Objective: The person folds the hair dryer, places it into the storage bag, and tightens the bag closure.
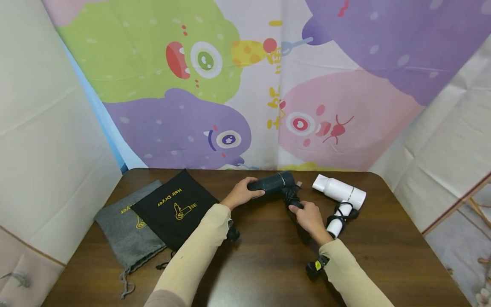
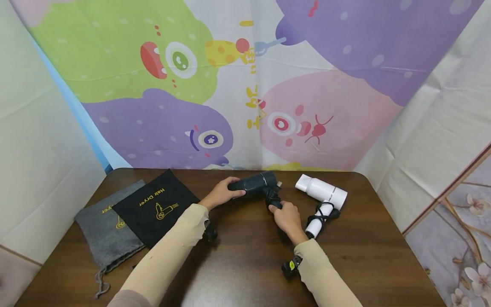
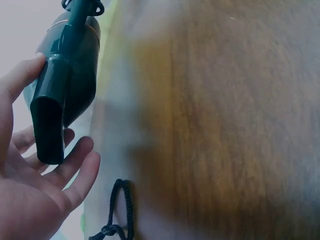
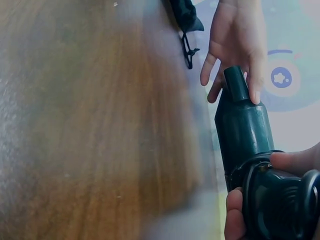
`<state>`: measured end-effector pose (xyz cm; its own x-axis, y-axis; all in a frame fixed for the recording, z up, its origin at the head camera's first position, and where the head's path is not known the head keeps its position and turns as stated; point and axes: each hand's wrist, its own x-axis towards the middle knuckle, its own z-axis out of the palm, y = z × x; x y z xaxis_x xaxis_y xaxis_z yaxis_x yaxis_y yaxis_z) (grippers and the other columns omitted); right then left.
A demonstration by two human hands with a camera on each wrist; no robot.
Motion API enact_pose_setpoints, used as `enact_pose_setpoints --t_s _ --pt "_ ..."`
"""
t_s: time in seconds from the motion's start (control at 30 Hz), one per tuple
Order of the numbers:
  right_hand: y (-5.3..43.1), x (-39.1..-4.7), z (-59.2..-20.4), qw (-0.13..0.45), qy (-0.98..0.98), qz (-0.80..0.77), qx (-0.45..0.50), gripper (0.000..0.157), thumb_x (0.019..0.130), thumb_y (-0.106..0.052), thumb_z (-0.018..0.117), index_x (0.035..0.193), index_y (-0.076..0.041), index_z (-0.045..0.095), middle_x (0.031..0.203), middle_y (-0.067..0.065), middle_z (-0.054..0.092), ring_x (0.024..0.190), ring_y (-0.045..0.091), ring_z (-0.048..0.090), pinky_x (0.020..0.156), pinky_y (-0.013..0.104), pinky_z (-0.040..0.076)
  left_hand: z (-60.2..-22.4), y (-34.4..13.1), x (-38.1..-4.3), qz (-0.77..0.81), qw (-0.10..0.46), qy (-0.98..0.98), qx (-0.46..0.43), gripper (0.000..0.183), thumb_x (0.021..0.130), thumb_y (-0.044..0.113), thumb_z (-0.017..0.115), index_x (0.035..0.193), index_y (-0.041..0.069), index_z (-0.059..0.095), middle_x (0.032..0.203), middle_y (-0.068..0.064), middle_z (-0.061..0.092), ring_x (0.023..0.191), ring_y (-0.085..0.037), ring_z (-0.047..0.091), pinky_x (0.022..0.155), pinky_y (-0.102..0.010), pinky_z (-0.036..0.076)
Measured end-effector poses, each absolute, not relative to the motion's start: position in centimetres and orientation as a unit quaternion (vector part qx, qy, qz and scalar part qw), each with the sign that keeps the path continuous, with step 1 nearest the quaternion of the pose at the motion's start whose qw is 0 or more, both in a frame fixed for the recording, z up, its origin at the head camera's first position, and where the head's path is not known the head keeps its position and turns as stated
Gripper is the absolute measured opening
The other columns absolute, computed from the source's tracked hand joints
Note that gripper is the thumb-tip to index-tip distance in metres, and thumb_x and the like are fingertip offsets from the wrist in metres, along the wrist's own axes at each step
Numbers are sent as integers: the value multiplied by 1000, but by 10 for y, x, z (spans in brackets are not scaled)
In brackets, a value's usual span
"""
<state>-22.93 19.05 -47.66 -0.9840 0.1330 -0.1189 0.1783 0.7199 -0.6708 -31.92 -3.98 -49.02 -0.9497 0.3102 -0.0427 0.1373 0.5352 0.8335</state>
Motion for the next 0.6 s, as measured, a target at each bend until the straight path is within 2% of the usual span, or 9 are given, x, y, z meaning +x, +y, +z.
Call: enact_pose_setpoints --t_s 0.2,0.6 --pt "190 -227 -468 9 929 -363 66 56 94 -32 59 129 11 55 123 30 62 112 42 59 95 52 46 -484 -48 -317 479 96 861 142 63 86 36 72 138 7 51 139 -16 54 120 -31 55 104 -46 44" --pt "190 -221 -458 7 928 -369 47 58 92 -34 61 130 11 55 124 30 62 111 40 60 93 52 47 -477 -59 -310 502 99 849 131 59 88 37 71 136 7 53 135 -16 56 114 -29 57 101 -44 46"
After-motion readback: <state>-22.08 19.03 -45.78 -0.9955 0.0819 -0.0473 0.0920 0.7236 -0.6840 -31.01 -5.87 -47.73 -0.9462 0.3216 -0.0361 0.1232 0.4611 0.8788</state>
